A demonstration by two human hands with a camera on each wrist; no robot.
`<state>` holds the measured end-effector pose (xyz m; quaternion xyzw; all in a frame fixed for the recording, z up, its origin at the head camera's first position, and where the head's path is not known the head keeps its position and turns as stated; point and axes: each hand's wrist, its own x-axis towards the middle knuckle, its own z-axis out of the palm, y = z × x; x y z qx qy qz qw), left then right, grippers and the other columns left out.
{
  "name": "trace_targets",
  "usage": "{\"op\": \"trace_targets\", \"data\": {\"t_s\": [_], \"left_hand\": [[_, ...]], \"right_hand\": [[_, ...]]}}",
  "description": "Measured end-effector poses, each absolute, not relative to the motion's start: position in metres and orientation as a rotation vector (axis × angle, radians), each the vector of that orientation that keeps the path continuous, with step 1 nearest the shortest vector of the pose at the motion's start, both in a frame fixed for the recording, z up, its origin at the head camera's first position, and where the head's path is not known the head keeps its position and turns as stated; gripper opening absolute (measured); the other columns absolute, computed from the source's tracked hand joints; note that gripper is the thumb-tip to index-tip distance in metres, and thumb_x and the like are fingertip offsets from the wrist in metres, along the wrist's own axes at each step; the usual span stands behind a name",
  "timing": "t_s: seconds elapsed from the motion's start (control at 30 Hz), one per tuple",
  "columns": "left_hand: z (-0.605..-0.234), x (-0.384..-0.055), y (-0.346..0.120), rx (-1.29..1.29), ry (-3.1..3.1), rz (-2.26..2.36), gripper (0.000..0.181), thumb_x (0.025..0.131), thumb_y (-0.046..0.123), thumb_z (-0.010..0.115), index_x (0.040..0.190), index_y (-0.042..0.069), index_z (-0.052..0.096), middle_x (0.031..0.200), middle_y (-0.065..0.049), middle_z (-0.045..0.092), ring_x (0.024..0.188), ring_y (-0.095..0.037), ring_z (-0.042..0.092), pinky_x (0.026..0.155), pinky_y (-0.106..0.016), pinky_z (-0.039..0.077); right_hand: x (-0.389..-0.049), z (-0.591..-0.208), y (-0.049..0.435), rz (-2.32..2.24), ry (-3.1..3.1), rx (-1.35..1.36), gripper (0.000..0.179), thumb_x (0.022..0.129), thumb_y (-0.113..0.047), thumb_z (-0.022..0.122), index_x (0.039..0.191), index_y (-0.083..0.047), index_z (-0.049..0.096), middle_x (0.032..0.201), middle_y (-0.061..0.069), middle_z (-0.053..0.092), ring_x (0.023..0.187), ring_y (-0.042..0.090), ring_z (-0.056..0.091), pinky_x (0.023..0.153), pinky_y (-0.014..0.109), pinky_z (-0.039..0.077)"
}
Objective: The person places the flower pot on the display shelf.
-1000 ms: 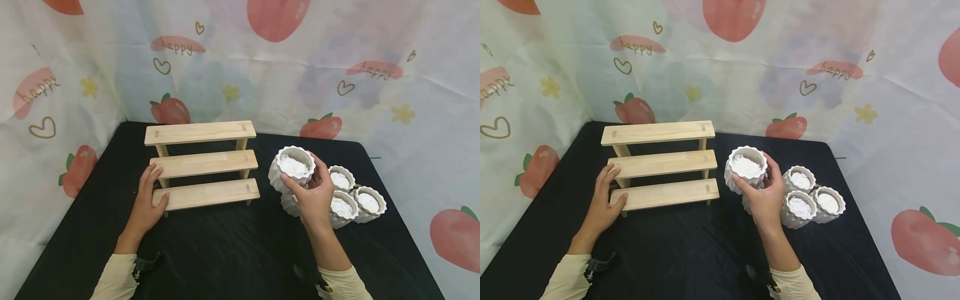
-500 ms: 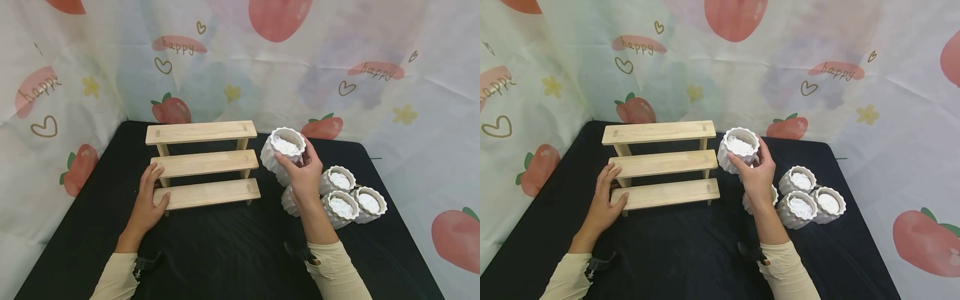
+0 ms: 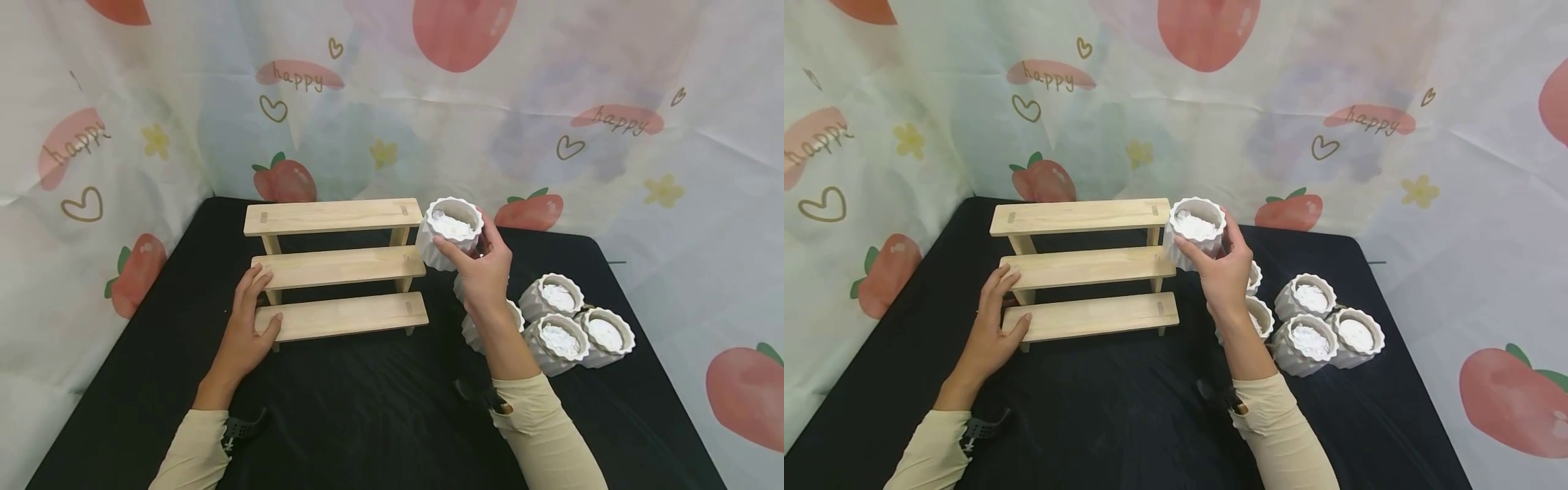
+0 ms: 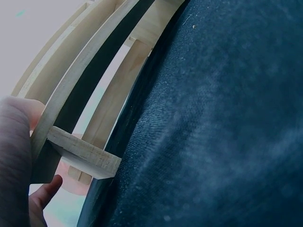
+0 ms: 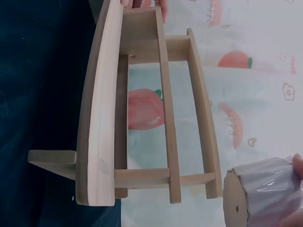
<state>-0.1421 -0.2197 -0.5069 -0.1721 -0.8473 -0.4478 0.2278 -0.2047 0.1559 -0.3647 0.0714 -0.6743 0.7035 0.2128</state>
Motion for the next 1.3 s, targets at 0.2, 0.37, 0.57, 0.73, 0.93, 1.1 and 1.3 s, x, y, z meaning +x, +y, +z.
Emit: {"op": "trace_targets", "data": {"t_s": [0.2,0.37,0.57,0.73,0.93,1.1,1.3], "left_hand": [[-0.507,-0.143,-0.219,-0.461,-2.343,-1.228,0.082,0.088,-0.003,0.07,0.16,0.015,0.036,0.17,-0.006,0.017,0.153,-0.034,0.018,0.114,-0.061,0.023],[-0.507,-0.144,-0.219,-0.453,-2.348,-1.228,0.083,0.088,-0.002,0.07,0.161,0.016,0.035,0.17,-0.006,0.017,0.153,-0.034,0.018,0.114,-0.062,0.023],[-0.507,-0.143,-0.221,-0.448,-2.337,-1.23,0.083,0.087,-0.004,0.069,0.161,0.015,0.035,0.17,-0.006,0.017,0.153,-0.034,0.018,0.114,-0.06,0.024],[-0.508,-0.142,-0.22,-0.436,-2.349,-1.23,0.084,0.088,-0.003,0.07,0.161,0.016,0.035,0.17,-0.006,0.017,0.153,-0.034,0.019,0.114,-0.062,0.024],[-0.512,-0.144,-0.218,-0.468,-2.335,-1.232,0.083,0.088,-0.004,0.07,0.161,0.015,0.035,0.169,-0.007,0.017,0.152,-0.034,0.019,0.114,-0.061,0.024],[-0.51,-0.143,-0.217,-0.454,-2.34,-1.226,0.083,0.087,-0.003,0.07,0.16,0.016,0.036,0.169,-0.007,0.017,0.152,-0.034,0.019,0.114,-0.061,0.024],[-0.509,-0.142,-0.22,-0.459,-2.341,-1.196,0.083,0.087,-0.003,0.07,0.16,0.015,0.036,0.169,-0.007,0.018,0.152,-0.034,0.02,0.115,-0.059,0.024]], "right_hand": [[-0.213,-0.363,0.148,1.967,-1.866,0.205,0.077,0.081,-0.001,0.087,0.15,-0.007,0.053,0.138,0.011,0.059,0.124,0.024,0.054,0.1,0.036,0.047],[-0.219,-0.361,0.144,1.988,-1.847,0.207,0.077,0.08,0.0,0.087,0.149,-0.006,0.054,0.137,0.011,0.059,0.122,0.024,0.055,0.1,0.036,0.047],[-0.222,-0.357,0.14,1.987,-1.851,0.222,0.076,0.08,-0.001,0.087,0.149,-0.006,0.054,0.138,0.011,0.059,0.123,0.024,0.055,0.101,0.037,0.046],[-0.225,-0.356,0.136,1.976,-1.871,0.211,0.076,0.08,-0.004,0.088,0.148,-0.006,0.055,0.137,0.01,0.06,0.123,0.022,0.055,0.102,0.037,0.046],[-0.232,-0.355,0.134,1.962,-1.894,0.246,0.072,0.08,-0.005,0.088,0.146,-0.008,0.058,0.134,0.011,0.061,0.12,0.022,0.056,0.101,0.037,0.045],[-0.242,-0.353,0.129,1.97,-1.947,0.239,0.072,0.082,-0.011,0.089,0.146,-0.01,0.058,0.132,0.012,0.06,0.116,0.022,0.056,0.095,0.034,0.049],[-0.25,-0.354,0.123,2.013,-1.94,0.215,0.073,0.08,-0.012,0.09,0.145,-0.01,0.059,0.13,0.013,0.061,0.115,0.022,0.057,0.092,0.033,0.051]]}}
